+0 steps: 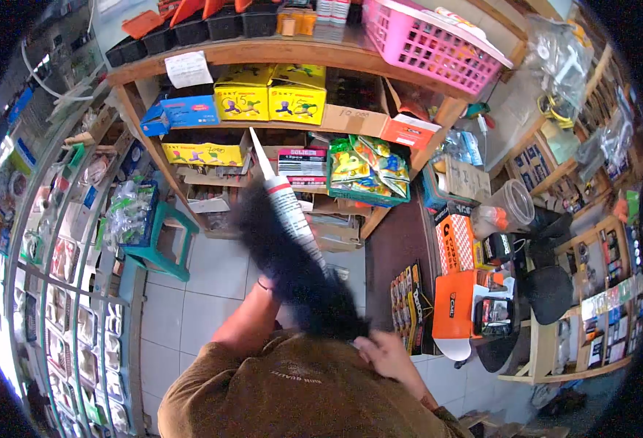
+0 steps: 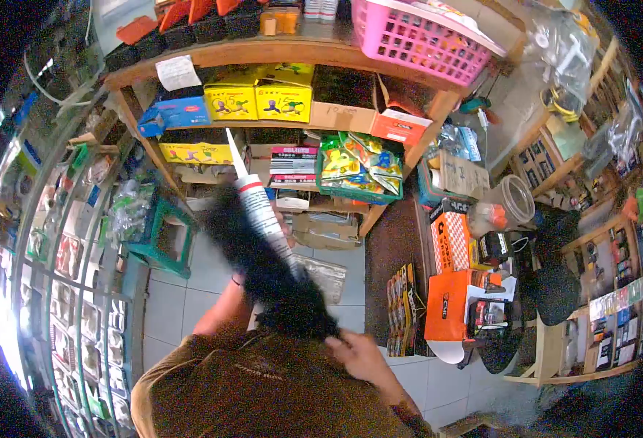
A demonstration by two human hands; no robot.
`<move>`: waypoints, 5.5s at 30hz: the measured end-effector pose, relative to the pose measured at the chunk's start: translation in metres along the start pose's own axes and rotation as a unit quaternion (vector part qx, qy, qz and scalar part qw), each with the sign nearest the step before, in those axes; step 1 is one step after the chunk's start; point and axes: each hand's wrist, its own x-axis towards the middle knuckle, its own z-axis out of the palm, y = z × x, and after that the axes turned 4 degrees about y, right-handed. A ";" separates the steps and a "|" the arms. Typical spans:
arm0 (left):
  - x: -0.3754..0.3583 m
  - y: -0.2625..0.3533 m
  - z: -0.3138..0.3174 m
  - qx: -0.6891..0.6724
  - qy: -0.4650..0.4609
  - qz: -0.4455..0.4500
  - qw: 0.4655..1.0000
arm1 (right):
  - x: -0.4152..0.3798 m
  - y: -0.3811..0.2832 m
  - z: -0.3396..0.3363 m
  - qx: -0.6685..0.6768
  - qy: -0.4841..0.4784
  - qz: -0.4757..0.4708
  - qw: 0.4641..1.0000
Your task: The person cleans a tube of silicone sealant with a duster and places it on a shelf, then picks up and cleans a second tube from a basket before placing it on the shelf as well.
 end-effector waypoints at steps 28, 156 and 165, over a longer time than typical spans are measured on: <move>-0.017 -0.012 0.060 -0.062 0.109 -0.023 0.992 | 0.001 0.034 -0.011 0.157 0.017 0.153 0.975; 0.019 0.148 -0.056 -0.124 0.034 -0.019 0.992 | 0.096 -0.082 0.111 -0.097 0.063 -0.060 0.992; 0.021 0.150 -0.035 -0.157 0.169 -0.019 0.973 | 0.104 -0.078 0.111 -0.003 0.061 0.052 0.997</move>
